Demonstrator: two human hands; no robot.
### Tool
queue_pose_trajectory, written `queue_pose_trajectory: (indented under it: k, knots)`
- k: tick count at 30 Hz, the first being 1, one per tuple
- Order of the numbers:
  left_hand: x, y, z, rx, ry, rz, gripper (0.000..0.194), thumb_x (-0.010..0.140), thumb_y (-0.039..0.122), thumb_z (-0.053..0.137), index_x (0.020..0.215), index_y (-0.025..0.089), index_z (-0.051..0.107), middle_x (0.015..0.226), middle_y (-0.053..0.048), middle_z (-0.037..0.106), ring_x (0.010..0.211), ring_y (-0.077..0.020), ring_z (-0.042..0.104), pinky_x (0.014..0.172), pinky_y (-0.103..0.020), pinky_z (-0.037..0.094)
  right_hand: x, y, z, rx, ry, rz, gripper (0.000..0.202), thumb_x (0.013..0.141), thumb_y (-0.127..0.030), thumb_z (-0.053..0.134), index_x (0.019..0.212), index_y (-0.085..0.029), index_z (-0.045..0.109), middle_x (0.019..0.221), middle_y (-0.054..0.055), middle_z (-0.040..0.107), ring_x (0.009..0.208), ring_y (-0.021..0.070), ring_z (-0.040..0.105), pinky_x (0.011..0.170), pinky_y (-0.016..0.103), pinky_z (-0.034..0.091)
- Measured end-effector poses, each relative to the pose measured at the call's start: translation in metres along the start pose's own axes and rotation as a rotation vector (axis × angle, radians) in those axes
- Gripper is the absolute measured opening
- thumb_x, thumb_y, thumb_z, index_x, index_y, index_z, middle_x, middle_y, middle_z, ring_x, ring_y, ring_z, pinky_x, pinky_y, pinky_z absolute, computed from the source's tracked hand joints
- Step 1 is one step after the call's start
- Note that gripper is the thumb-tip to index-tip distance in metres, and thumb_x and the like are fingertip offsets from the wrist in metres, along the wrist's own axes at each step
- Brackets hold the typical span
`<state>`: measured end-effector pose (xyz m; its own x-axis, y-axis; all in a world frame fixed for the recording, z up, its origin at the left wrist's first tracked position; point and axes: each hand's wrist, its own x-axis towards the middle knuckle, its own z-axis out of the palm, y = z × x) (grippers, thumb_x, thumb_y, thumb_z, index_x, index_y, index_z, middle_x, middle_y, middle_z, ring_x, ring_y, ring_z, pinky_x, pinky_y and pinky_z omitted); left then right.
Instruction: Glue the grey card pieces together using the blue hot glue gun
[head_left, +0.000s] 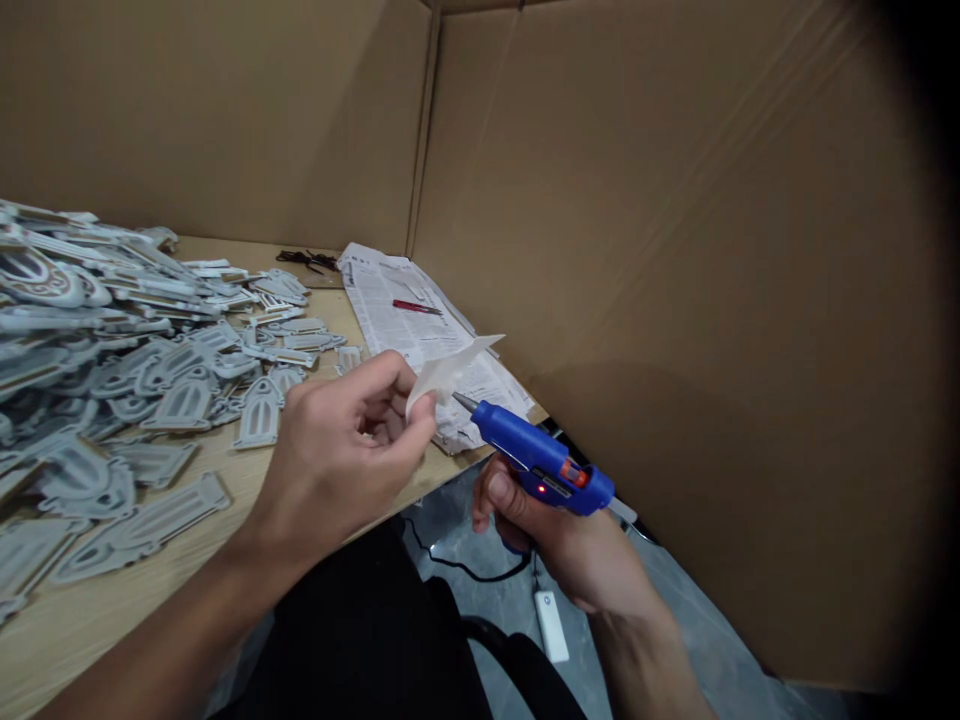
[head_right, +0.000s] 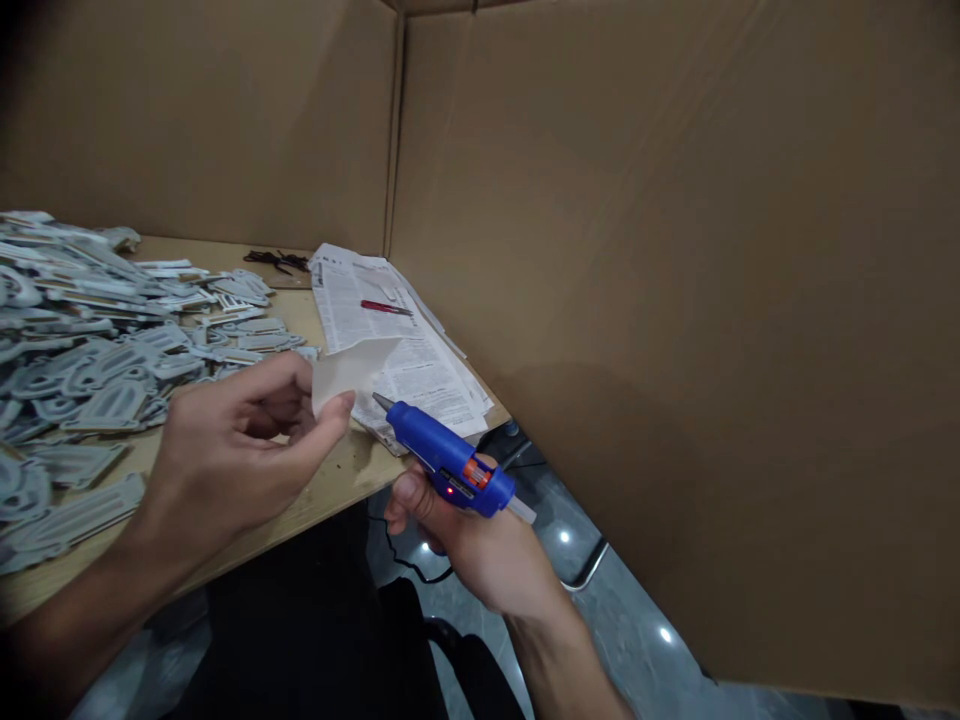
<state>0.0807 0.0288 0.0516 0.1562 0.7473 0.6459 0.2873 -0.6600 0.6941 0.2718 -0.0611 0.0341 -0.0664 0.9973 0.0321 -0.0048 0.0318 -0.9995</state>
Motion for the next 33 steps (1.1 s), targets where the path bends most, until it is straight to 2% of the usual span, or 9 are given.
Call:
queue_pose_trajectory:
  k: [7,12,14,18,21,24,26,29,33]
  knots:
    - [-0.001,-0.002,0.001,0.086,0.044,0.108,0.028,0.082,0.015,0.071,0.068,0.021,0.048,0.053,0.009,0.039,0.044,-0.0053,0.035,0.042,-0.021,0.03,-0.001,-0.003,0.006,-0.015,-0.024,0.017,0.033,0.099,-0.049,0.073,0.084,-0.02,0.071,0.079,0.005,0.067,0.057,0.012,0.046,0.051,0.026,0.031]
    - [0.003,0.001,-0.004,0.033,0.082,-0.043,0.029,0.083,0.019,0.073,0.067,0.021,0.048,0.055,0.007,0.044,0.047,-0.0068,0.04,0.041,-0.021,0.03,-0.001,-0.008,0.005,0.053,0.074,-0.033,0.032,0.1,-0.046,0.072,0.083,-0.019,0.069,0.075,0.004,0.064,0.056,0.0114,0.045,0.049,0.024,0.029]
    - [0.007,0.002,-0.006,-0.103,0.021,-0.153,0.027,0.084,0.024,0.073,0.069,0.021,0.052,0.056,0.006,0.049,0.047,-0.0081,0.044,0.041,-0.021,0.033,0.0,-0.008,0.002,0.067,0.093,-0.041,0.033,0.1,-0.045,0.072,0.082,-0.018,0.069,0.075,0.004,0.064,0.061,0.0129,0.049,0.05,0.024,0.03]
    - [0.013,0.002,-0.009,-0.502,-0.203,-0.36,0.024,0.091,0.033,0.07,0.077,0.019,0.059,0.064,0.001,0.058,0.048,-0.0096,0.05,0.045,-0.022,0.039,-0.002,-0.009,-0.003,0.041,0.155,-0.067,0.032,0.101,-0.044,0.071,0.082,-0.018,0.068,0.077,0.004,0.062,0.064,0.0142,0.049,0.051,0.025,0.031]
    - [0.015,0.002,-0.012,-0.83,-0.317,-0.521,0.028,0.097,0.035,0.064,0.077,0.018,0.053,0.065,0.002,0.05,0.05,-0.0082,0.043,0.047,-0.021,0.037,-0.006,-0.012,-0.002,-0.055,0.16,-0.092,0.032,0.101,-0.045,0.07,0.083,-0.019,0.068,0.077,0.004,0.063,0.059,0.0132,0.044,0.052,0.026,0.03]
    - [0.014,0.006,-0.016,-1.092,-0.42,-0.655,0.025,0.097,0.026,0.058,0.076,0.019,0.046,0.068,0.003,0.038,0.054,-0.0087,0.035,0.048,-0.02,0.034,-0.008,-0.016,0.005,-0.214,0.187,-0.171,0.032,0.099,-0.045,0.072,0.081,-0.019,0.068,0.074,0.003,0.061,0.06,0.0146,0.047,0.054,0.028,0.035]
    - [0.013,0.008,-0.018,-1.183,-0.486,-0.696,0.023,0.096,0.023,0.053,0.075,0.02,0.043,0.069,0.003,0.032,0.054,-0.0092,0.03,0.048,-0.02,0.032,-0.008,-0.017,0.011,-0.312,0.228,-0.27,0.028,0.098,-0.039,0.074,0.079,-0.02,0.067,0.074,0.002,0.06,0.064,0.0168,0.051,0.058,0.029,0.039]
    - [0.013,0.008,-0.019,-1.264,-0.56,-0.768,0.022,0.094,0.02,0.046,0.073,0.02,0.039,0.067,0.004,0.027,0.051,-0.0094,0.022,0.048,-0.021,0.032,-0.007,-0.014,0.018,-0.435,0.205,-0.411,0.015,0.097,-0.027,0.072,0.084,-0.021,0.067,0.081,0.002,0.061,0.07,0.0194,0.056,0.065,0.031,0.043]
    - [0.012,0.003,-0.019,-1.326,-0.642,-0.834,0.019,0.09,0.018,0.043,0.073,0.021,0.036,0.063,0.006,0.022,0.049,-0.0096,0.016,0.051,-0.021,0.033,-0.004,-0.013,0.017,-0.584,0.188,-0.448,0.012,0.096,-0.014,0.06,0.088,-0.022,0.065,0.088,0.003,0.062,0.076,0.0212,0.059,0.071,0.032,0.044]
